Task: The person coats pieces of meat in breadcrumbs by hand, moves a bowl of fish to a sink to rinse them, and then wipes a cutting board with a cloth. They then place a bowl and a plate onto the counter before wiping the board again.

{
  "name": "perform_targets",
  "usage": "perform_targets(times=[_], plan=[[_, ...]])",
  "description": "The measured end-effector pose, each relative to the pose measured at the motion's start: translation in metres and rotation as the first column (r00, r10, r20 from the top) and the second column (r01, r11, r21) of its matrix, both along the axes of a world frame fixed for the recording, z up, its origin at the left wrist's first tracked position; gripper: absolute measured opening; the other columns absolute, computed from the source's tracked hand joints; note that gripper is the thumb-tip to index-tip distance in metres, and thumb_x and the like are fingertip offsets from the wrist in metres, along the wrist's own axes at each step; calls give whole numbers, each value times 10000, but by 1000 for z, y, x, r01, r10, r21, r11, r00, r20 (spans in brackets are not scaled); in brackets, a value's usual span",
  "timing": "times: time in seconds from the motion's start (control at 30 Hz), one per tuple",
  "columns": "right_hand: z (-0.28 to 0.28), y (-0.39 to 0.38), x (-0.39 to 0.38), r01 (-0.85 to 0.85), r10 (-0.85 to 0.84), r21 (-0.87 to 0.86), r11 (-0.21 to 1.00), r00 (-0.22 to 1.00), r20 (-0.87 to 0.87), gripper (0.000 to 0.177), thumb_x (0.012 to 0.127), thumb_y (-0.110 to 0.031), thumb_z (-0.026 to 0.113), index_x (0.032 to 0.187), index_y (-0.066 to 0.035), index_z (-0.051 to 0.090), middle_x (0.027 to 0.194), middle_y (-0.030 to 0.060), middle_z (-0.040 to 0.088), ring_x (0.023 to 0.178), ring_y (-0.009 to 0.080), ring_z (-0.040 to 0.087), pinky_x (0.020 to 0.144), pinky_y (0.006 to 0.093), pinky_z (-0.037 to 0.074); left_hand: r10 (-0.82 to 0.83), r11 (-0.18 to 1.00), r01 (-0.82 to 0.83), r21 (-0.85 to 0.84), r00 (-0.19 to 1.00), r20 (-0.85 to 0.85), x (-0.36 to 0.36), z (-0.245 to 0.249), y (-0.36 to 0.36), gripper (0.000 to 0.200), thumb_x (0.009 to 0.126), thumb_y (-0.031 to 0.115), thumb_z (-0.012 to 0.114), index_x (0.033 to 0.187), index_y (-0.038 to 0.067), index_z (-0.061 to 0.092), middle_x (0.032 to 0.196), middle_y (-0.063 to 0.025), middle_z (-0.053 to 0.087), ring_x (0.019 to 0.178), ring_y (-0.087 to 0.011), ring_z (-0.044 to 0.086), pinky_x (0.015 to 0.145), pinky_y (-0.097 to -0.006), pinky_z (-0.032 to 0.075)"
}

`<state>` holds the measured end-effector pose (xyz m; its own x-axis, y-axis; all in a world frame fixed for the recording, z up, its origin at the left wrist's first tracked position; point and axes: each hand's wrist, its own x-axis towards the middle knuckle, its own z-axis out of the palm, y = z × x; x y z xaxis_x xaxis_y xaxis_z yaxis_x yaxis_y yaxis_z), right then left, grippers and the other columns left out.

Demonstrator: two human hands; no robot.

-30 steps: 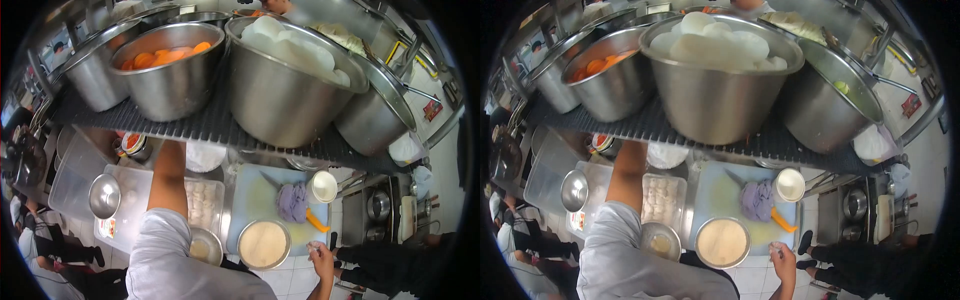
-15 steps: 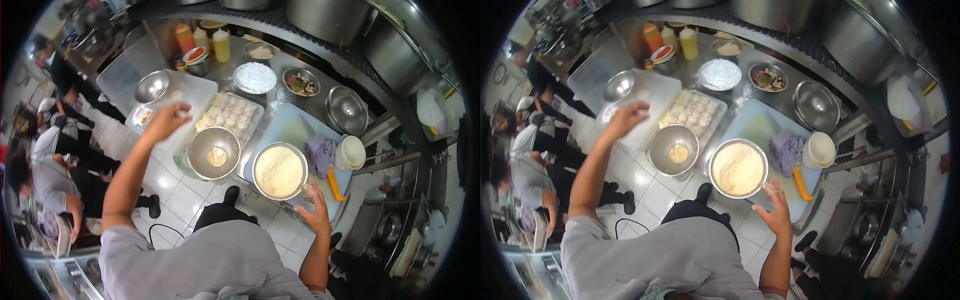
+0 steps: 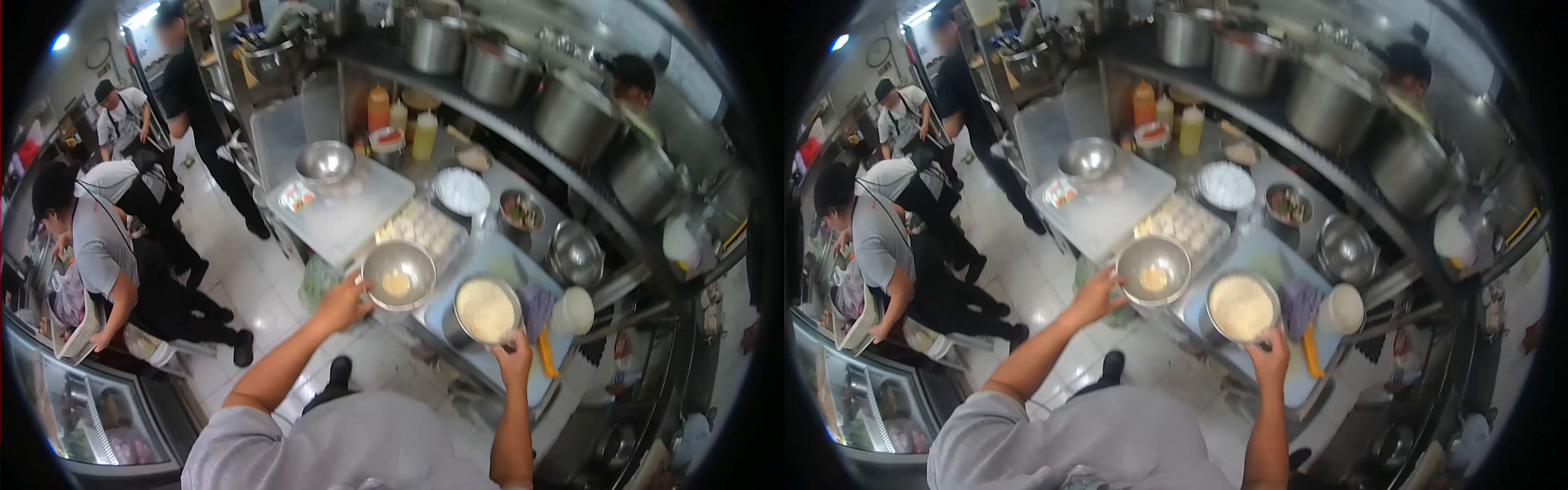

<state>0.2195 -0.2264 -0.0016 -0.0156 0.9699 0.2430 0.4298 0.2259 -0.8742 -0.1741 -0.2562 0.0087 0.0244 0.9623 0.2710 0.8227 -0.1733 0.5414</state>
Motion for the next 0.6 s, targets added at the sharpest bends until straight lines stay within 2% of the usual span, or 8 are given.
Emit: perform_targets(times=[0.03, 0.1, 0.17, 0.23, 0.3, 0.4, 0.53, 0.6], plan=[[20, -2, -6, 13, -14, -18, 1000, 998, -53, 333, 637, 26, 731, 929, -15, 575, 868, 15, 603, 822, 116, 580, 735, 259, 478, 16, 999, -15, -37, 1000, 25, 0, 4, 2, 349, 748, 237, 712, 1048, 113, 583, 1353, -143, 430, 1066, -359, 555, 823, -410, 501], [26, 4, 9, -46, 46, 16, 999, 999, 13, 349, 652, 63, 673, 970, -16, 555, 922, 28, 592, 842, 117, 582, 748, 253, 485, -8, 1000, 9, -14, 998, 69, -5, -2, 4, 332, 749, 245, 712, 1026, 112, 585, 1369, -136, 407, 1038, -354, 571, 790, -410, 513], [88, 0, -5, -69, 43, -136, 988, 982, -185, 430, 598, 71, 705, 990, 5, 543, 1071, 66, 588, 973, 159, 577, 813, 274, 487, -62, 997, 58, 41, 993, 96, -14, -10, 8, 332, 751, 253, 713, 1023, 115, 582, 1368, -126, 401, 1002, -345, 589, 769, -411, 519], [144, 7, -30, -91, 62, -79, 993, 950, -306, 429, 594, 90, 657, 994, -4, 533, 1060, 53, 581, 950, 153, 584, 813, 287, 490, -87, 996, 86, 11, 988, 128, -19, -3, 6, 330, 753, 258, 714, 1021, 119, 581, 1360, -118, 401, 971, -333, 602, 761, -412, 520], [201, 25, -73, -106, 142, 160, 981, 963, -230, 402, 594, 89, 599, 975, -24, 537, 1015, 43, 572, 922, 137, 584, 798, 284, 495, -135, 989, 142, -35, 979, 153, -29, 6, 9, 335, 753, 258, 714, 1027, 122, 579, 1352, -113, 403, 948, -320, 609, 756, -413, 521], [270, 65, -144, -134, 160, 199, 971, 979, -123, 277, 650, 6, 550, 923, -39, 545, 911, 6, 548, 854, 98, 554, 708, 242, 480, -213, 973, 226, -49, 957, 195, -40, 6, 18, 333, 753, 247, 713, 1031, 123, 577, 1330, -126, 411, 887, -298, 627, 740, -412, 526], [317, 137, -261, -274, 356, 406, 872, 924, -142, 137, 813, -79, 627, 922, -28, 561, 880, 10, 583, 825, 87, 556, 746, 232, 461, -288, 953, 301, -23, 929, 232, -57, 14, 18, 328, 760, 222, 726, 1025, 126, 559, 1325, -147, 416, 889, -293, 625, 732, -381, 529], [331, 178, -313, -245, 293, 496, 833, 956, -21, 162, 839, -132, 609, 961, -40, 556, 851, -5, 579, 724, 57, 518, 623, 200, 416, -308, 941, 337, -30, 891, 332, -70, 22, 14, 310, 751, 207, 736, 996, 114, 571, 1313, -160, 425, 916, -299, 620, 751, -379, 528]])
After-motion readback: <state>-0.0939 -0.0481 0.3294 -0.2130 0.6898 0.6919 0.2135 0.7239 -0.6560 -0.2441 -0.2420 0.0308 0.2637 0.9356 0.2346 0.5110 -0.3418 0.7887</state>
